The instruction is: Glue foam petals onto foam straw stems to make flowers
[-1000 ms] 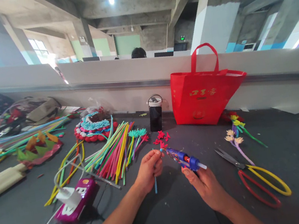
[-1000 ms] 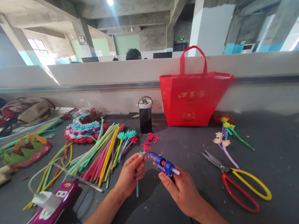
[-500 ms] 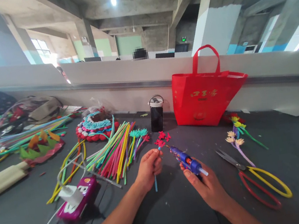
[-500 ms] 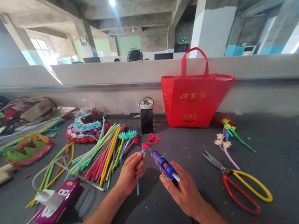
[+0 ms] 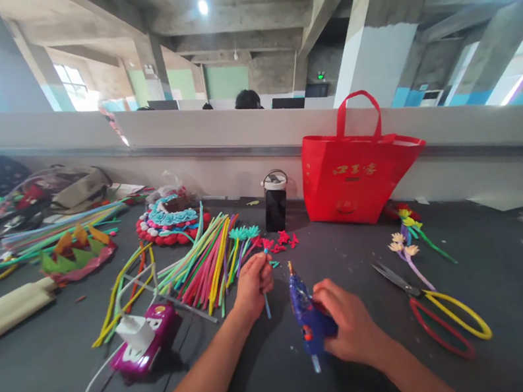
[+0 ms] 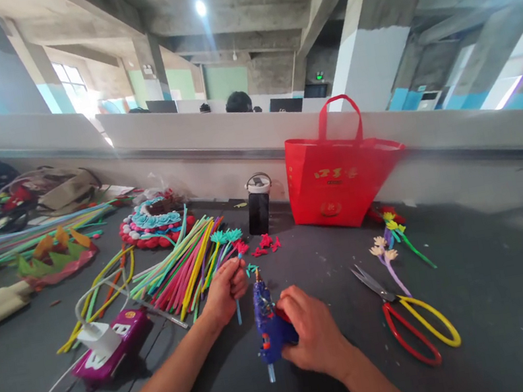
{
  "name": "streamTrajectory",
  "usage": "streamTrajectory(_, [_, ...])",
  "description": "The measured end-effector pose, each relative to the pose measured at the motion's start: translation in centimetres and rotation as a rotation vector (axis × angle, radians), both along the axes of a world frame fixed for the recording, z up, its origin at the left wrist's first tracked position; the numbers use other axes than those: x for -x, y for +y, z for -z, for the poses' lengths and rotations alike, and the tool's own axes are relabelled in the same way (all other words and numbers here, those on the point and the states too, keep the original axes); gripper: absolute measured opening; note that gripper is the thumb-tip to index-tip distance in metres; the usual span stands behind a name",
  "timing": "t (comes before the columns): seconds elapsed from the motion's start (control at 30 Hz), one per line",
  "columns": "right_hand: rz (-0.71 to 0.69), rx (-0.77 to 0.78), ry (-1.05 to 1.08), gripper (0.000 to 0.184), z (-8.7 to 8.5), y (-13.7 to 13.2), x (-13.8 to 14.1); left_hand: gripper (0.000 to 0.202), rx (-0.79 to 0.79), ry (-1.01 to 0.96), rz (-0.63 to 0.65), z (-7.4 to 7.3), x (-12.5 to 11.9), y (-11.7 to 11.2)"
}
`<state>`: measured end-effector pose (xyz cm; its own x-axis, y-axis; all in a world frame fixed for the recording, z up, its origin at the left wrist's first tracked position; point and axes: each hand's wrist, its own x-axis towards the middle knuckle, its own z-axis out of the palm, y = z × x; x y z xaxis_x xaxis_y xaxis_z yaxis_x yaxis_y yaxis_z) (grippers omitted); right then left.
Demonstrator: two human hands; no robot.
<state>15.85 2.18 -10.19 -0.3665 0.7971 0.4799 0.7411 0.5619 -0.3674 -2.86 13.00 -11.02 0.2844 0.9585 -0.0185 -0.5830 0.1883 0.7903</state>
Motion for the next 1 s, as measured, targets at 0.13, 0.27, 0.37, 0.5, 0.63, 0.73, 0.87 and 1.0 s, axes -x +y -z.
streamTrajectory(0.13, [0.083, 0.219, -0.212, 0.021, -0.1, 0.2, 0.7, 0.029, -0.020, -0.055, -0.098, 0.1, 0.9, 0.8])
streamTrajectory(0.27, [-0.028, 0.372, -0.301, 0.030, -1.0, 0.2, 0.0, 0.031, -0.018, -0.088, -0.134, 0.3, 1.4, 1.1])
streamTrajectory(0.37, [-0.097, 0.391, -0.218, 0.026, -1.9, 2.0, -0.9, 0.031, -0.011, -0.097, -0.125, 0.4, 1.2, 1.1])
streamTrajectory(0.5, [0.097, 0.258, -0.003, 0.007, -2.0, 8.3, -1.5, 0.030, -0.005, -0.095, -0.084, 0.6, 0.6, 0.9])
streamTrajectory(0.63, [0.205, 0.228, 0.065, 0.011, 0.2, 15.4, -0.8, 0.029, -0.002, -0.082, -0.058, 0.9, 0.4, 0.8])
streamTrajectory(0.73, [0.212, 0.251, 0.061, 0.016, 2.3, 18.3, 0.0, 0.028, -0.004, -0.076, -0.059, 1.2, 0.4, 0.8])
streamTrajectory(0.87, [0.223, 0.273, 0.067, 0.024, 3.9, 19.0, 0.6, 0.029, -0.001, -0.065, -0.042, 1.2, 0.3, 0.6])
streamTrajectory(1.0, [0.196, 0.252, 0.134, 0.023, 3.9, 18.2, 0.1, 0.029, 0.013, -0.046, -0.021, 0.7, 0.0, 0.2])
